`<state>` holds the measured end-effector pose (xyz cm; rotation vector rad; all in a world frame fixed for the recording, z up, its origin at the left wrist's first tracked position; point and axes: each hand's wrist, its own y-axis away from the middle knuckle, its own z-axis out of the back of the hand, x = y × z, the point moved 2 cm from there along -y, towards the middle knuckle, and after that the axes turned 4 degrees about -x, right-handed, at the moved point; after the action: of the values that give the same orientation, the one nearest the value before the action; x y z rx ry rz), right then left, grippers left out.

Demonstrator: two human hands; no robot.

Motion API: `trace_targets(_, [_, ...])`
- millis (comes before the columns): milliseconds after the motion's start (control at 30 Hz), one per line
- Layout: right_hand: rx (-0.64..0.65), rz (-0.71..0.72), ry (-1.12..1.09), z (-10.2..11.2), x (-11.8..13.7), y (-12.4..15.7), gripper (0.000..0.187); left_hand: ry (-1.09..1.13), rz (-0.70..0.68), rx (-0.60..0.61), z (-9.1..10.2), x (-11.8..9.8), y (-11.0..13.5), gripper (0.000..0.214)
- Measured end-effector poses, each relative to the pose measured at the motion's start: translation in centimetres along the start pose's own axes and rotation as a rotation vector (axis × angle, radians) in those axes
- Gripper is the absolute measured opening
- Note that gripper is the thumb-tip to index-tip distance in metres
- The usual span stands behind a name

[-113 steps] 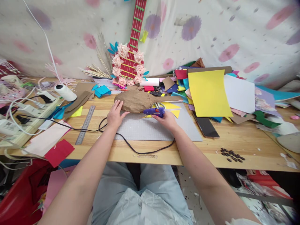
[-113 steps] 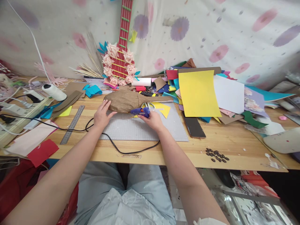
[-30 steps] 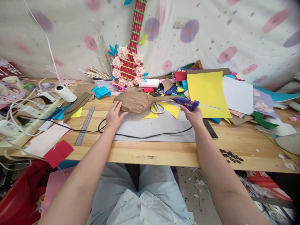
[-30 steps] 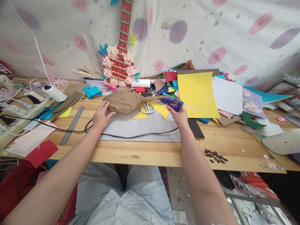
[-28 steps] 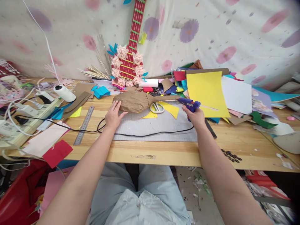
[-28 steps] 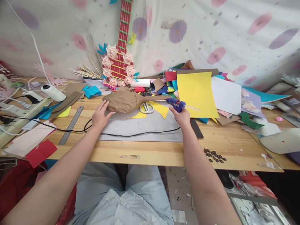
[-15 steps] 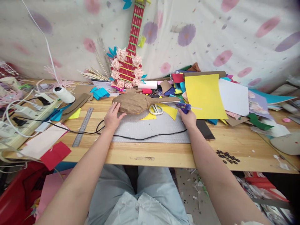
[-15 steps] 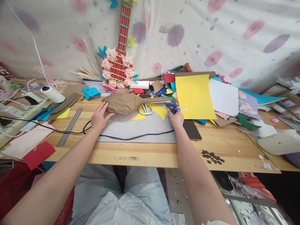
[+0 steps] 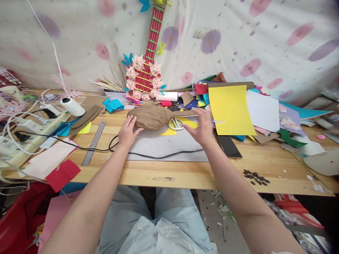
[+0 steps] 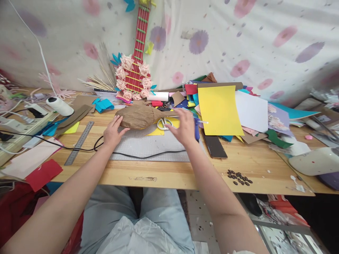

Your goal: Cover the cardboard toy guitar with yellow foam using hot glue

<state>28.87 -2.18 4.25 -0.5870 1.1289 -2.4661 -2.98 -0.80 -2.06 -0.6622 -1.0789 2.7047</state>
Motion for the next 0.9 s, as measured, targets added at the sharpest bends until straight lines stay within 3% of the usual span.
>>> trace_targets(133, [0.294,0.248,-0.110,-5.8,4.0,-1.4,0.072,-0.002,0.001,0.002,0.1,-0.1,0.0,0.059])
trace_targets(200, [0.355,0.287,-0.122,-8.2,4.8,-1.8,0.079,-0.003,-0.001,0.003,0.1,-0.1,0.1,0.059])
trace_targets(300, [0.402,0.306,-0.144,-10.1,5.3,-2.3,0.077,-0.005,-0.005,0.001,0.0,0.0,0.2,0.059])
trace_targets(467, [0.439,0.282,-0.194,-10.5,5.2,-2.8,0.063,-0.009,-0.007,-0.003,-0.2,0.1,0.2,0.059])
trace_targets(767, [0.467,0.286,-0.216,-10.5,4.8,-2.4,0.054,-0.024,-0.015,0.015,-0.1,0.0,0.2,0.058])
trace_targets(900, [0.461,0.296,-0.190,-10.7,5.4,-1.5,0.074,-0.017,-0.027,0.018,-0.2,0.0,0.2,0.058])
